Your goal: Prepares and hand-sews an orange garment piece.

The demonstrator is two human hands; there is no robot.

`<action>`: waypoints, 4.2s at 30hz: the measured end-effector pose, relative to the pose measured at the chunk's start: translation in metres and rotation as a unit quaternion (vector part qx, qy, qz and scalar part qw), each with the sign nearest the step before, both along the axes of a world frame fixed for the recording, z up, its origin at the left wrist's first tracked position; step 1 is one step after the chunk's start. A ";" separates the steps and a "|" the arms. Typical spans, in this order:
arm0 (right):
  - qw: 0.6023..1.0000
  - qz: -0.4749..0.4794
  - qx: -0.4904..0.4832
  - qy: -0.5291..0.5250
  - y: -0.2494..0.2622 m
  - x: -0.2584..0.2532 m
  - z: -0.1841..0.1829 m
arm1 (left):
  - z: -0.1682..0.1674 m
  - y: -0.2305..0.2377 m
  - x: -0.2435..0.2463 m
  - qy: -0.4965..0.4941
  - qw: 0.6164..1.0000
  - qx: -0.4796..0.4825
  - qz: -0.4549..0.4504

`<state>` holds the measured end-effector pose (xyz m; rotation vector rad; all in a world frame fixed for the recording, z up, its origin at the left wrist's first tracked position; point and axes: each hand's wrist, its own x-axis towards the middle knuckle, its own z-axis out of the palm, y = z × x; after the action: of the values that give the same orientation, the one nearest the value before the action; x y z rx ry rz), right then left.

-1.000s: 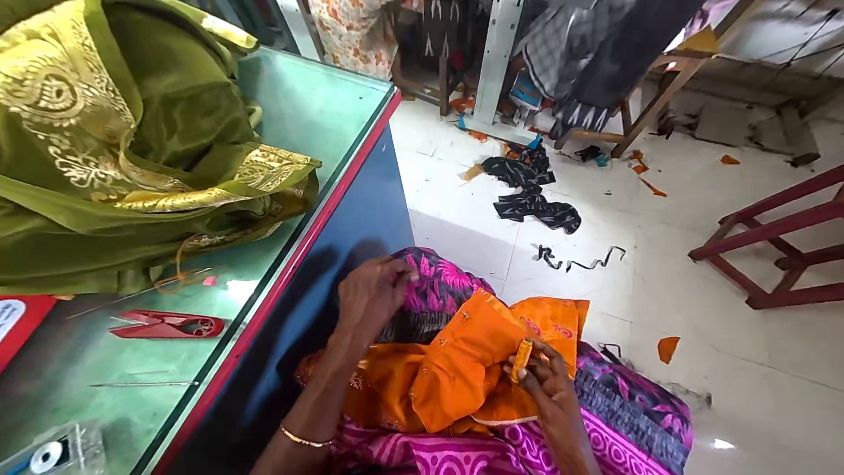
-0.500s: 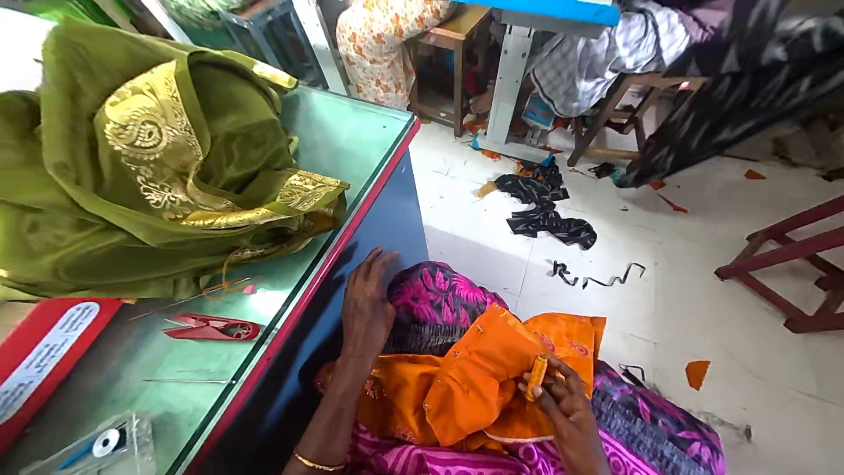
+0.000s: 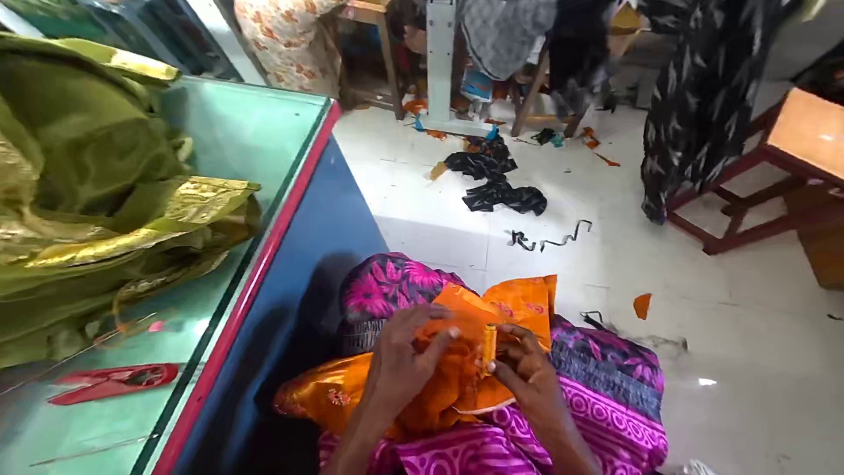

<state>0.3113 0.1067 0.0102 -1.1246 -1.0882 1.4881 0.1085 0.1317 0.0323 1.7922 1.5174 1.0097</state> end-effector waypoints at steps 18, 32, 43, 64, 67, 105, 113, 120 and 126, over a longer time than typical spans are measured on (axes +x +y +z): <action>0.993 -0.018 0.077 -0.092 0.000 -0.011 0.005 | 0.012 -0.011 0.025 0.086 0.996 0.026 -0.001; 0.963 0.070 -0.104 0.239 0.000 0.014 0.017 | 0.012 -0.007 0.005 0.074 0.995 0.056 0.028; 0.984 -0.078 -0.106 0.120 -0.004 0.079 0.028 | 0.020 0.002 -0.052 0.136 0.983 0.028 0.122; 0.986 0.058 -0.030 0.150 -0.021 0.021 0.056 | 0.026 -0.031 0.056 0.046 0.948 -0.027 -0.312; 0.979 0.073 -0.002 0.190 -0.018 0.031 0.062 | 0.032 -0.028 0.053 -0.021 0.918 -0.100 -0.382; 0.991 -0.078 -0.039 0.104 -0.017 0.071 0.047 | 0.016 -0.026 0.022 -0.265 0.899 -0.101 -0.333; 0.966 -0.244 -0.049 0.066 -0.010 0.076 0.048 | 0.018 -0.027 -0.006 -0.465 0.841 -0.137 -0.239; 0.966 -0.225 0.036 -0.121 -0.011 0.074 0.038 | 0.020 -0.025 -0.026 -0.297 0.936 -0.073 -0.174; 0.981 -0.146 0.053 -0.112 -0.008 0.057 0.049 | 0.016 -0.027 -0.024 0.148 0.986 0.054 -0.047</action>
<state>0.3681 0.0990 0.0588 -1.3368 -1.0859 1.0816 0.0849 0.1043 0.0486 2.1463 1.5562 0.8200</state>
